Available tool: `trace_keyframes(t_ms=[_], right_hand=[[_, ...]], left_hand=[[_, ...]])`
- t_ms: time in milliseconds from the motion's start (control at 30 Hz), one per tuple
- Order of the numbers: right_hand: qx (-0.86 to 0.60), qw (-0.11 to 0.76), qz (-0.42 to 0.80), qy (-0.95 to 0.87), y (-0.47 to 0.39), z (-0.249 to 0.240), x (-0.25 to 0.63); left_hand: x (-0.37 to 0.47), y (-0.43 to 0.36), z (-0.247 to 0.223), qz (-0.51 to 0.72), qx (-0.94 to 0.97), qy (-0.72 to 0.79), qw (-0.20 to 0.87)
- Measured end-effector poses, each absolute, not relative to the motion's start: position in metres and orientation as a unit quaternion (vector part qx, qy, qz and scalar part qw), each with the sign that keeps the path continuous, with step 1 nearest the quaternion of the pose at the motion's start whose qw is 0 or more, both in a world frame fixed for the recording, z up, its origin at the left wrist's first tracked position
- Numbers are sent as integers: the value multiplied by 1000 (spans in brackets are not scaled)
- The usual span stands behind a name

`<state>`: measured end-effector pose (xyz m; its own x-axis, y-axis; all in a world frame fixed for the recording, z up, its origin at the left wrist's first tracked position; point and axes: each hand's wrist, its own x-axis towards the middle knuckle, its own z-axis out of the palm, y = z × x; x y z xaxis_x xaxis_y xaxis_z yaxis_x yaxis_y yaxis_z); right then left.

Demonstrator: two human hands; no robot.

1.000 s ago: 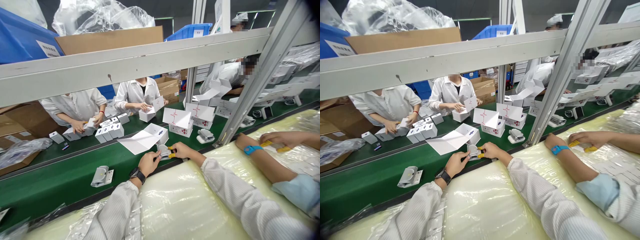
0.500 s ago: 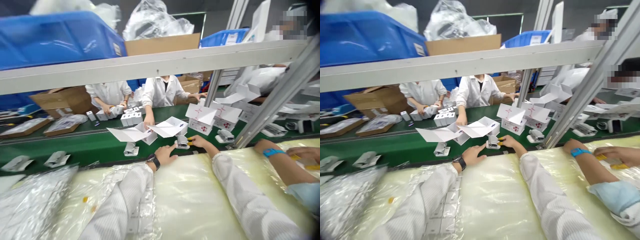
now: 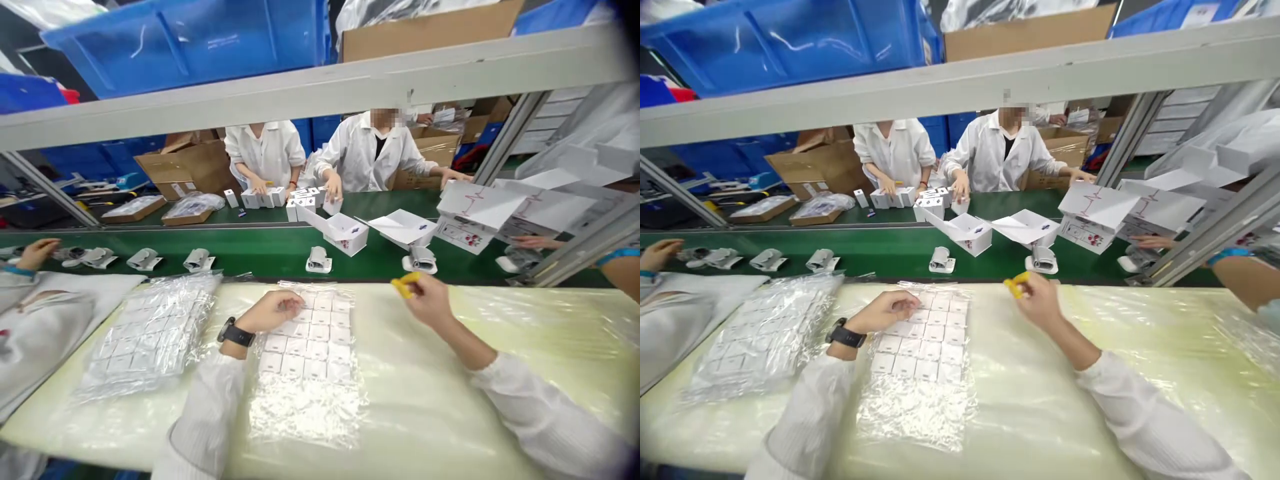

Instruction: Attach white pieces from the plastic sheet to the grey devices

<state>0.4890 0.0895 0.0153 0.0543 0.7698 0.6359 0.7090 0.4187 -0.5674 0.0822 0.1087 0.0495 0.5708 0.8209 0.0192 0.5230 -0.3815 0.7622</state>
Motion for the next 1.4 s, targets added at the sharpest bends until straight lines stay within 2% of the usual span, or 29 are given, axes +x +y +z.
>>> trace_keyframes(t_ms=[167, 267, 367, 500, 667, 800, 967, 1133, 1267, 1400], right_hand=[[-402, 365, 236, -806, 46, 36, 367], [-374, 332, 289, -816, 55, 41, 321], [-362, 309, 323, -818, 77, 35, 281], [-389, 221, 330, -831, 97, 23, 245], [-436, 104, 264, -854, 98, 25, 232], [-433, 64, 266, -859, 99, 36, 230], [-421, 109, 303, -848, 100, 35, 235], [-365, 245, 340, -831, 90, 36, 253], [-381, 394, 347, -761, 81, 42, 276], [-376, 461, 361, -719, 74, 47, 306]], left_hand=[[60, 97, 25, 252, 814, 423, 308], [44, 98, 28, 235, 830, 447, 237], [33, 96, 33, 199, 831, 474, 213], [27, 88, 38, 152, 829, 492, 219], [13, 83, 36, 166, 822, 485, 247], [7, 87, 26, 159, 820, 475, 277], [6, 94, 17, 117, 816, 496, 274], [6, 92, 25, 90, 831, 490, 248], [25, 82, 44, 187, 863, 457, 108], [70, 73, 66, 303, 885, 351, -40]])
